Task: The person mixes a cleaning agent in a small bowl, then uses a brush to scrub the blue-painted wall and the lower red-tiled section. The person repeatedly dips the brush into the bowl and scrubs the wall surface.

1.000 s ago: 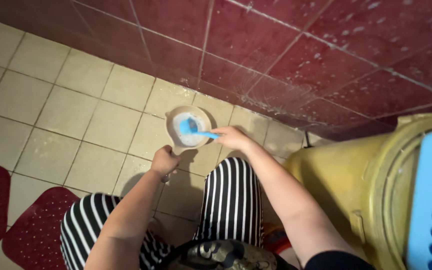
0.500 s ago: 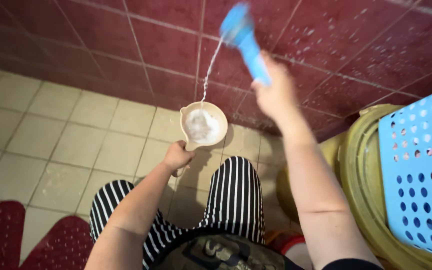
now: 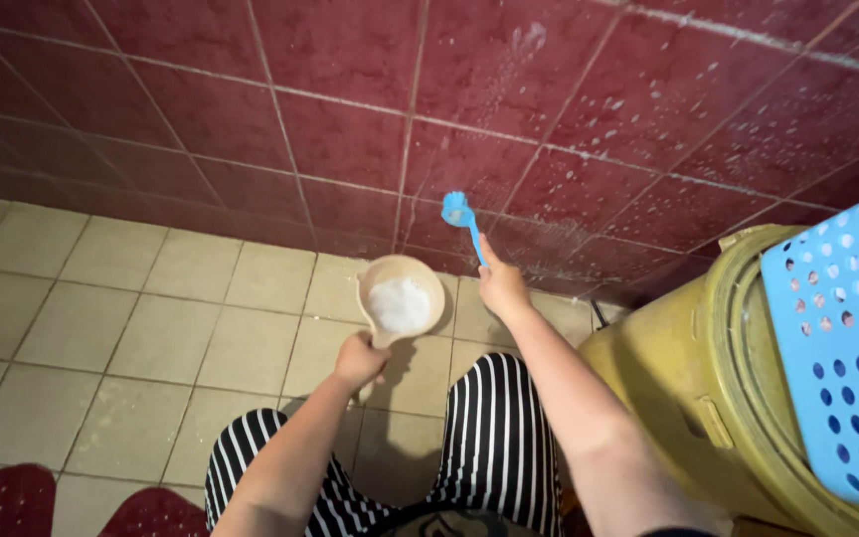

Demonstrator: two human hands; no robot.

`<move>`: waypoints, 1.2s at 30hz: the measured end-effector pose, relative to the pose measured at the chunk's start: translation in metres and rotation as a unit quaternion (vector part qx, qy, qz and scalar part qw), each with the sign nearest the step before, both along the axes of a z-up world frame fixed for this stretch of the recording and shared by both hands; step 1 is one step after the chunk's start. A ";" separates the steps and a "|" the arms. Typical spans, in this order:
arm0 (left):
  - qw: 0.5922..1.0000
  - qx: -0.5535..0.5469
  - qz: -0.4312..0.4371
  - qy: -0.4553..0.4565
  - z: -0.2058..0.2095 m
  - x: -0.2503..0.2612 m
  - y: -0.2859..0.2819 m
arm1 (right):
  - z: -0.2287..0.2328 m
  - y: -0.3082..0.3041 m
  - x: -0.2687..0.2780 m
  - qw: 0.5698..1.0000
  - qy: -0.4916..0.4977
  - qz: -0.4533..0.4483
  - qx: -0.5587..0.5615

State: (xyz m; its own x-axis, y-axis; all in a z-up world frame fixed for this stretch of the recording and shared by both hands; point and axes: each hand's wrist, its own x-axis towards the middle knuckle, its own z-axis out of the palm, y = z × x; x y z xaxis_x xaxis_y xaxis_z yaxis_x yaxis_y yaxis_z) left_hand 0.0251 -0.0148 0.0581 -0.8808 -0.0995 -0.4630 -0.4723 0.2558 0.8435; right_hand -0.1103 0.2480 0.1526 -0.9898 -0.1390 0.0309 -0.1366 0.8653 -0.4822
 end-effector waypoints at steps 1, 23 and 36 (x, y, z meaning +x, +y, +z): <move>1.000 -0.013 -0.004 0.002 -0.004 0.002 -0.004 | 0.026 -0.007 -0.001 0.999 0.010 0.006 -0.038; 0.998 0.031 0.050 0.006 -0.008 0.012 -0.033 | 0.051 -0.082 -0.024 0.915 -0.066 0.007 -0.399; 0.997 0.029 0.065 -0.009 -0.066 0.009 -0.021 | -0.041 -0.098 -0.027 0.960 0.043 0.021 -0.275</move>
